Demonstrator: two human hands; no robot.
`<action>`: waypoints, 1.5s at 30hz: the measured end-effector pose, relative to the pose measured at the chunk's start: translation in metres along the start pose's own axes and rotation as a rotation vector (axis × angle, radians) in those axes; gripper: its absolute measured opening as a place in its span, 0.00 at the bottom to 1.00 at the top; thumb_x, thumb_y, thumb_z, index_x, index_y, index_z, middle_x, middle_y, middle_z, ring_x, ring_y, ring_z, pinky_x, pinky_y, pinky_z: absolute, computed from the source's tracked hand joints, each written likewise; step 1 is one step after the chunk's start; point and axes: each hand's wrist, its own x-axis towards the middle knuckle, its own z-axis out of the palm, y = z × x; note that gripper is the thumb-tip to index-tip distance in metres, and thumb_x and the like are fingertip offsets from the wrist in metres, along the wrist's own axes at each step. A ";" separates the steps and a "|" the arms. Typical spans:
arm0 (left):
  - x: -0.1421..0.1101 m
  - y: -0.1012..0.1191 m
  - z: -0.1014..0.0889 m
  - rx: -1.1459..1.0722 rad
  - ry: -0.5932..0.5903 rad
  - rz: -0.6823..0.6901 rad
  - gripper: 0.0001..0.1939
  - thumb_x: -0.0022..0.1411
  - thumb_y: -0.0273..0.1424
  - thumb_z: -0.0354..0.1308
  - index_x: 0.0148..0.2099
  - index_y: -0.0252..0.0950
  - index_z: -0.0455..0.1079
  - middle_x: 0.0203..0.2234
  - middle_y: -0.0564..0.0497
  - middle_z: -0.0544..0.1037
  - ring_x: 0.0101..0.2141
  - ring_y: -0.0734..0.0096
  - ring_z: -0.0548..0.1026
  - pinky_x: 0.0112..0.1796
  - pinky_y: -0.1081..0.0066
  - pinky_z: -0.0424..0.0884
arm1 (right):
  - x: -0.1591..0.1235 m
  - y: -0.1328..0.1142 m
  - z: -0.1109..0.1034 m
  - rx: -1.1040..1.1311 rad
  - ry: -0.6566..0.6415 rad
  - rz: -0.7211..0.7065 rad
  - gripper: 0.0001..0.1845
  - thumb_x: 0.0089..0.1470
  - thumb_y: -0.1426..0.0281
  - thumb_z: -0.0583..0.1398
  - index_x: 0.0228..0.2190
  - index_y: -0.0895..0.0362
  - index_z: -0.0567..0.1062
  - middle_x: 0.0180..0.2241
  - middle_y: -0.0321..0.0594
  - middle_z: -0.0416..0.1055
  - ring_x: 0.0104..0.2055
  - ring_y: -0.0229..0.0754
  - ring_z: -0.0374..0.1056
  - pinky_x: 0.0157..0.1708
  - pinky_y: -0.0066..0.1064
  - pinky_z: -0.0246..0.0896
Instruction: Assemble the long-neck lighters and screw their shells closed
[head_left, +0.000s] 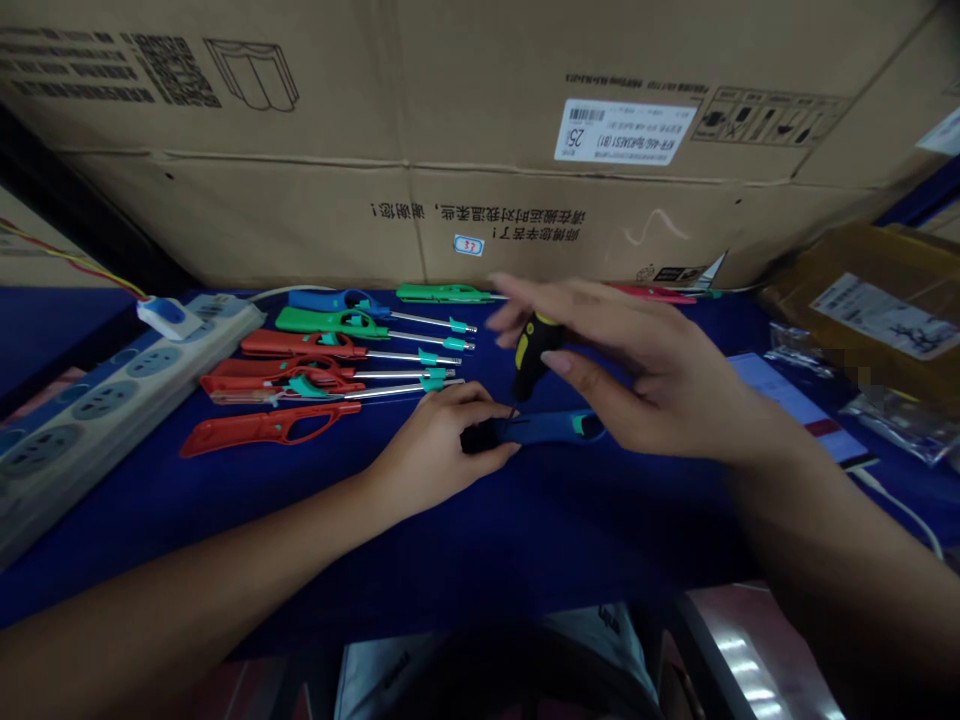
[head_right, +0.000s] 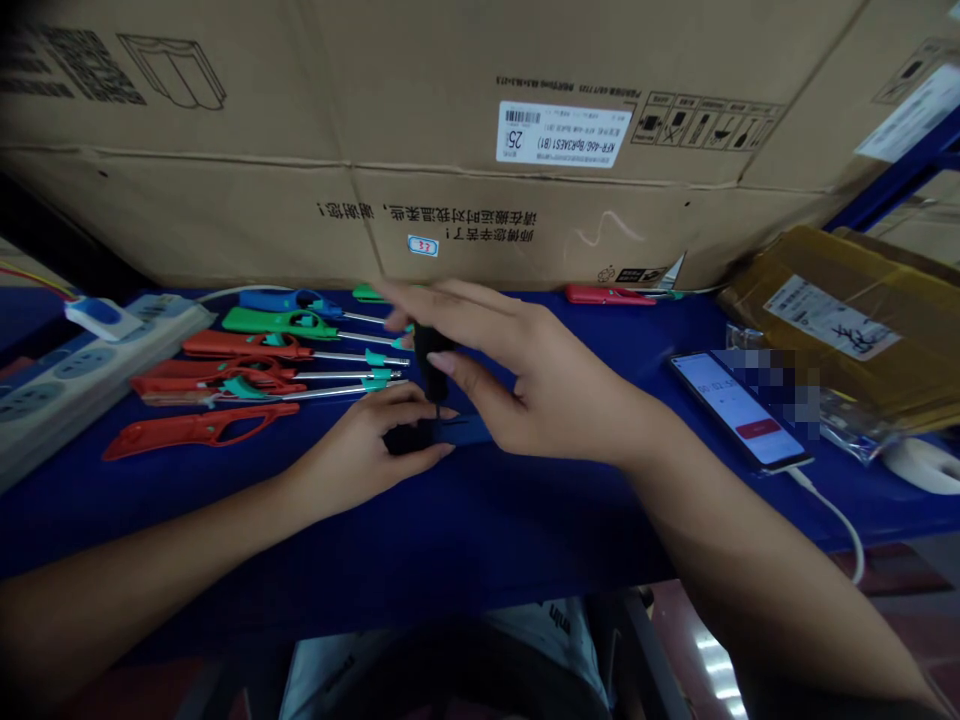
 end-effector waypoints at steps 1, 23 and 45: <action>0.000 0.000 0.000 0.004 0.002 -0.003 0.14 0.62 0.34 0.66 0.50 0.39 0.78 0.38 0.49 0.76 0.40 0.64 0.77 0.44 0.61 0.73 | 0.000 0.000 0.001 -0.008 0.028 -0.005 0.24 0.65 0.73 0.56 0.61 0.49 0.68 0.52 0.42 0.75 0.53 0.44 0.72 0.55 0.41 0.70; -0.002 0.004 -0.006 -0.011 -0.030 -0.074 0.11 0.58 0.34 0.68 0.44 0.37 0.77 0.38 0.49 0.77 0.41 0.63 0.77 0.46 0.63 0.74 | 0.000 -0.004 -0.001 0.015 0.167 0.034 0.19 0.60 0.71 0.64 0.53 0.51 0.75 0.49 0.40 0.76 0.51 0.45 0.73 0.51 0.38 0.71; -0.007 0.002 -0.023 0.220 -0.216 0.076 0.12 0.69 0.34 0.58 0.54 0.41 0.70 0.48 0.48 0.73 0.50 0.61 0.73 0.54 0.59 0.71 | -0.060 0.136 -0.005 -0.058 -0.084 0.474 0.13 0.53 0.68 0.64 0.41 0.55 0.82 0.40 0.45 0.78 0.41 0.46 0.74 0.46 0.40 0.70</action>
